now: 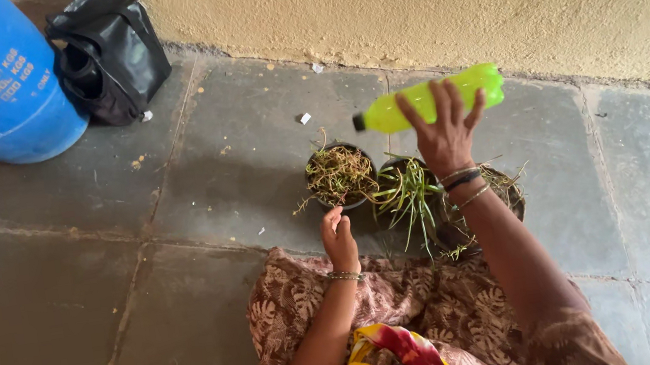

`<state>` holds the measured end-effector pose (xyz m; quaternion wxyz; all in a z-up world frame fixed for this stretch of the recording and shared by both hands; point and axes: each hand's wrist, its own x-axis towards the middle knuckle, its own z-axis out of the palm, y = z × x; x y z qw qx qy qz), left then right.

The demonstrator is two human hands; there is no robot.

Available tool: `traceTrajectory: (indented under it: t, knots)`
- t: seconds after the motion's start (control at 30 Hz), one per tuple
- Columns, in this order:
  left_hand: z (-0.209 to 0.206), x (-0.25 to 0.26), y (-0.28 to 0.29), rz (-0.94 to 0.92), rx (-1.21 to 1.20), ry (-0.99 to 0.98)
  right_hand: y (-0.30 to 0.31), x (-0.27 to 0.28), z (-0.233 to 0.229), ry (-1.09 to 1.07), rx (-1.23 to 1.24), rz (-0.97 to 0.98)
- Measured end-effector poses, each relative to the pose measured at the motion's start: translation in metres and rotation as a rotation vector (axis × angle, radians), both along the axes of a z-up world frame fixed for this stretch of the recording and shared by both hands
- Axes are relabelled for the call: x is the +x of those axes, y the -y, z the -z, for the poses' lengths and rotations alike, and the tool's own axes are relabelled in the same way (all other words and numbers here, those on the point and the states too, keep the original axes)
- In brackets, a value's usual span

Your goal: The person sits on the floor and tends to three small potted plants. They pick and remove dry or unwanted plant material from the pots by hand and then water the plants using a green plastic bottle.

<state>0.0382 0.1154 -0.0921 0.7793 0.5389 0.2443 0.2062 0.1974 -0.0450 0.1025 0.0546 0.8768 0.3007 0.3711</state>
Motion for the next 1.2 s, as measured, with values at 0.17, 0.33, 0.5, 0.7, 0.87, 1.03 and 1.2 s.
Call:
traceTrajectory:
  t: [0.17, 0.33, 0.5, 0.7, 0.87, 1.03, 1.2]
  knots:
    - [0.001, 0.000, 0.003, 0.002, 0.045, -0.033, -0.009, 0.007, 0.009, 0.057, -0.092, 0.012]
    - [0.005, 0.000, 0.006, 0.015, 0.074, -0.002, -0.010, 0.013, 0.018, -0.019, -0.083, 0.014]
    - [0.002, -0.002, 0.009, 0.016, 0.026, -0.049, -0.010, 0.004, 0.009, -0.021, -0.092, 0.052]
    - [0.008, -0.002, 0.005, 0.022, 0.031, -0.029, 0.000, -0.004, -0.007, 0.106, 0.030, 0.164]
    - [0.013, 0.002, 0.006, 0.017, 0.074, 0.023, -0.017, -0.018, 0.003, 0.094, -0.105, 0.114]
    - [0.012, -0.003, 0.004, 0.038, 0.038, -0.040, -0.008, -0.011, -0.016, 0.190, 0.226, 0.093]
    - [0.016, -0.003, 0.010, 0.066, 0.032, -0.063, -0.017, -0.021, -0.001, 0.005, -0.011, 0.087]
